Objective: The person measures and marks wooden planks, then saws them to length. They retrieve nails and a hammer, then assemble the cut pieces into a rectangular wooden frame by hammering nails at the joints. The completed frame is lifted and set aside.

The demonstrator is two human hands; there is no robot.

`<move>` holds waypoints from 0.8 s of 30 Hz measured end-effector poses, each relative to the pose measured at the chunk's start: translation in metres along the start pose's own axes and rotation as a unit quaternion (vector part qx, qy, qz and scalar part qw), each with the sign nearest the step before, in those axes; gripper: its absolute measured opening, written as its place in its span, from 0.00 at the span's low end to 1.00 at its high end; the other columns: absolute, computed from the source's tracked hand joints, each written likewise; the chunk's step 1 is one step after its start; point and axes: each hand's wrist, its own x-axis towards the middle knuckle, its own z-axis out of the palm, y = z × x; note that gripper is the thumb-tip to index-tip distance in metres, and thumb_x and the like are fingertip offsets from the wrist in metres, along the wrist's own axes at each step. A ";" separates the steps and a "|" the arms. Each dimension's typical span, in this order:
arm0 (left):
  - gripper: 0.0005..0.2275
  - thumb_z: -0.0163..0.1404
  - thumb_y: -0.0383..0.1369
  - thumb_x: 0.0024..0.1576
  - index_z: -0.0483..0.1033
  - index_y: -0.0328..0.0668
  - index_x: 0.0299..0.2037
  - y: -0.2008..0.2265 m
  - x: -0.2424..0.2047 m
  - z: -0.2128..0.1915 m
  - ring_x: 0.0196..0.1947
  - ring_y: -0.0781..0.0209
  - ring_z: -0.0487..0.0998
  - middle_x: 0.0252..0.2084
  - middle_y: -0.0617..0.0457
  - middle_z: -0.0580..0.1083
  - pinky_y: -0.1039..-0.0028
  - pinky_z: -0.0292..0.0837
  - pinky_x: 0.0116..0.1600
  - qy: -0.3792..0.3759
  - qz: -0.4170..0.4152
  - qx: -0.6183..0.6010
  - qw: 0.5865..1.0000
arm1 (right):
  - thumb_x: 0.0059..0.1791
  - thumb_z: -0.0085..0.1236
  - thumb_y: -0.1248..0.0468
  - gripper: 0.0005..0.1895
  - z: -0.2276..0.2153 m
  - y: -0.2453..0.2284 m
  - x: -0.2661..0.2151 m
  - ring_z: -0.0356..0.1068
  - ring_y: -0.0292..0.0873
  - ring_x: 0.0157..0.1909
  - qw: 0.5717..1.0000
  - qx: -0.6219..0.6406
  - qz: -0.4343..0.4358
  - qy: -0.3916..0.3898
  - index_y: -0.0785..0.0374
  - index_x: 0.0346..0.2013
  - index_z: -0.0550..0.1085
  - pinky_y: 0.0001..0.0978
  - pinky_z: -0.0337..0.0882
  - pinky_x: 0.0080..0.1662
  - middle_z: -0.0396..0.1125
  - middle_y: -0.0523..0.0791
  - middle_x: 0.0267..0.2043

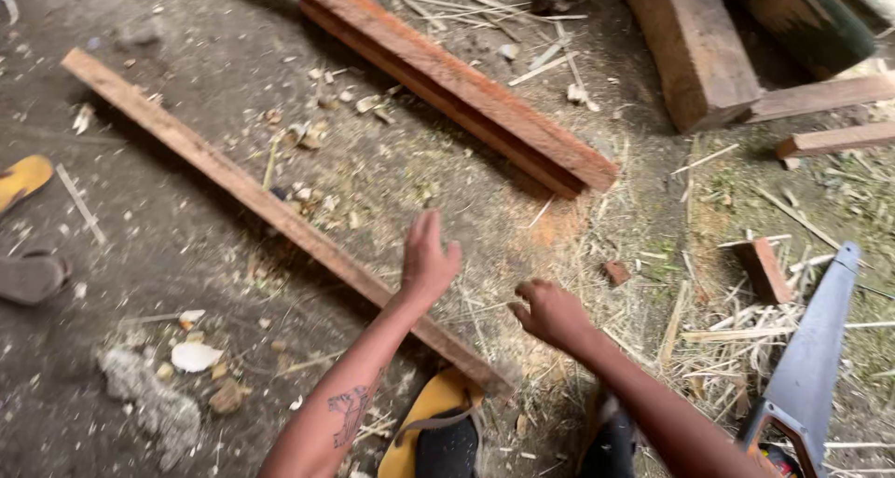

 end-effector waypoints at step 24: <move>0.21 0.59 0.29 0.49 0.63 0.35 0.49 0.082 0.164 0.070 0.45 0.53 0.78 0.44 0.42 0.73 0.67 0.78 0.55 0.190 -0.404 -0.408 0.796 | 0.48 0.55 0.47 0.28 -0.068 0.090 0.013 0.74 0.45 0.26 0.930 0.366 0.021 -0.040 0.62 0.55 0.68 0.39 0.79 0.27 0.74 0.53 0.33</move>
